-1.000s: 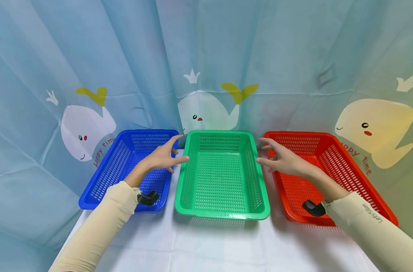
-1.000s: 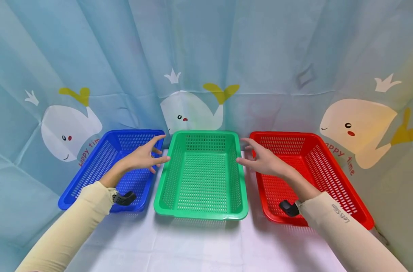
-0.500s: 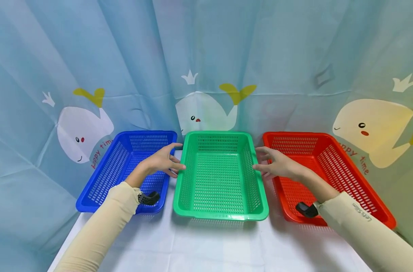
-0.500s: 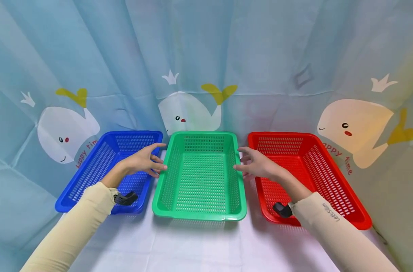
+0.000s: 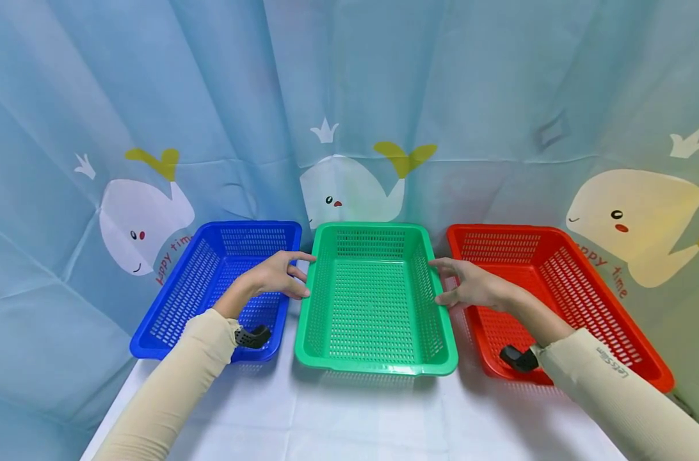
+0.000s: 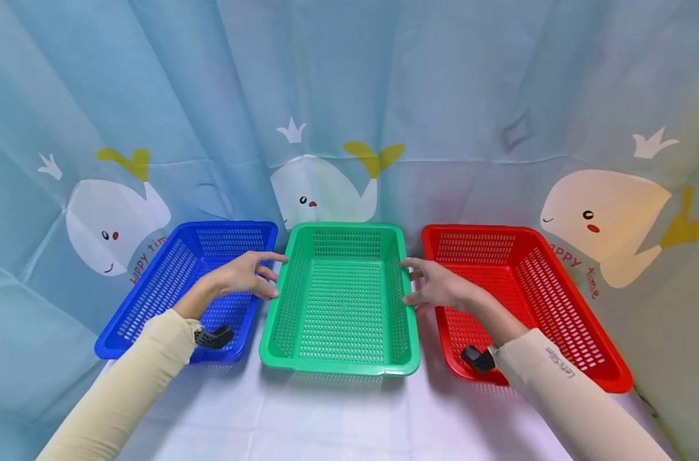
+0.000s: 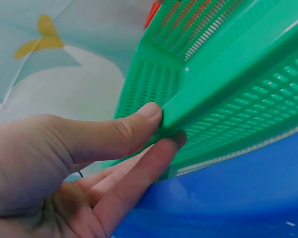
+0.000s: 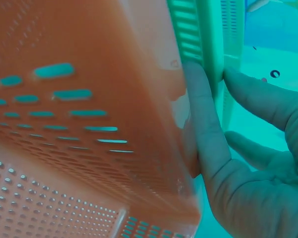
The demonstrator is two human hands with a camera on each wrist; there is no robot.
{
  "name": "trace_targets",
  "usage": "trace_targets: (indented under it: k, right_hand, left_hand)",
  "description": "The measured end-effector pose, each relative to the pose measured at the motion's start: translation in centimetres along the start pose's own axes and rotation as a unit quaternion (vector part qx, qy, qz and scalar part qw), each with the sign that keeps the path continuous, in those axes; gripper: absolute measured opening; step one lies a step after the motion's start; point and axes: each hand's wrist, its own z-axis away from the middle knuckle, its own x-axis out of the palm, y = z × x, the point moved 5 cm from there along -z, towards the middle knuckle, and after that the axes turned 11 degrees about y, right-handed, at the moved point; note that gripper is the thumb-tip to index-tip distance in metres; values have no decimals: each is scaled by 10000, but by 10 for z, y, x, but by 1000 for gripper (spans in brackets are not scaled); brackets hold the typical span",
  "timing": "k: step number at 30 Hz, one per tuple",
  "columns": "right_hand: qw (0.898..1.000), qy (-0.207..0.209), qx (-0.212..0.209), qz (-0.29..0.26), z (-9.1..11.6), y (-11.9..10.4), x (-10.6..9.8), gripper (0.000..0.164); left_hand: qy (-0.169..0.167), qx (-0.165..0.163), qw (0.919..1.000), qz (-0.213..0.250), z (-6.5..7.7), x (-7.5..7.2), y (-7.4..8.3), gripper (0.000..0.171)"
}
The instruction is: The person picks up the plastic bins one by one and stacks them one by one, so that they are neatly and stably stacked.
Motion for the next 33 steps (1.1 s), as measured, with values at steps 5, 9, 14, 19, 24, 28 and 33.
trace_targets:
  k: [5, 9, 14, 19, 24, 28, 33]
  right_hand:
    - [10000, -41, -24, -57, -1, 2, 0, 85]
    - [10000, -21, -43, -40, -1, 2, 0, 85]
    - [10000, -5, -47, -48, 0, 2, 0, 84]
    - [10000, 30, -69, 0, 1, 2, 1, 84]
    - [9995, 133, -163, 239, 3, 1, -1, 83]
    - [9990, 264, -208, 285, 6, -1, -4, 83]
    - [9978, 400, -419, 327, 13, -9, -10, 83]
  left_hand:
    - [66, 17, 9999, -117, -2, 0, -2, 80]
    - [92, 36, 9999, -142, -2, 0, -2, 80]
    - [103, 43, 9998, -172, -2, 1, -1, 81]
    - [130, 13, 9997, -214, -1, 2, -1, 80]
    - [123, 36, 9997, -225, -2, 1, 0, 81]
    - [186, 97, 9997, -152, -1, 0, 2, 81]
    - [242, 71, 9995, 194, 4, 0, 4, 81]
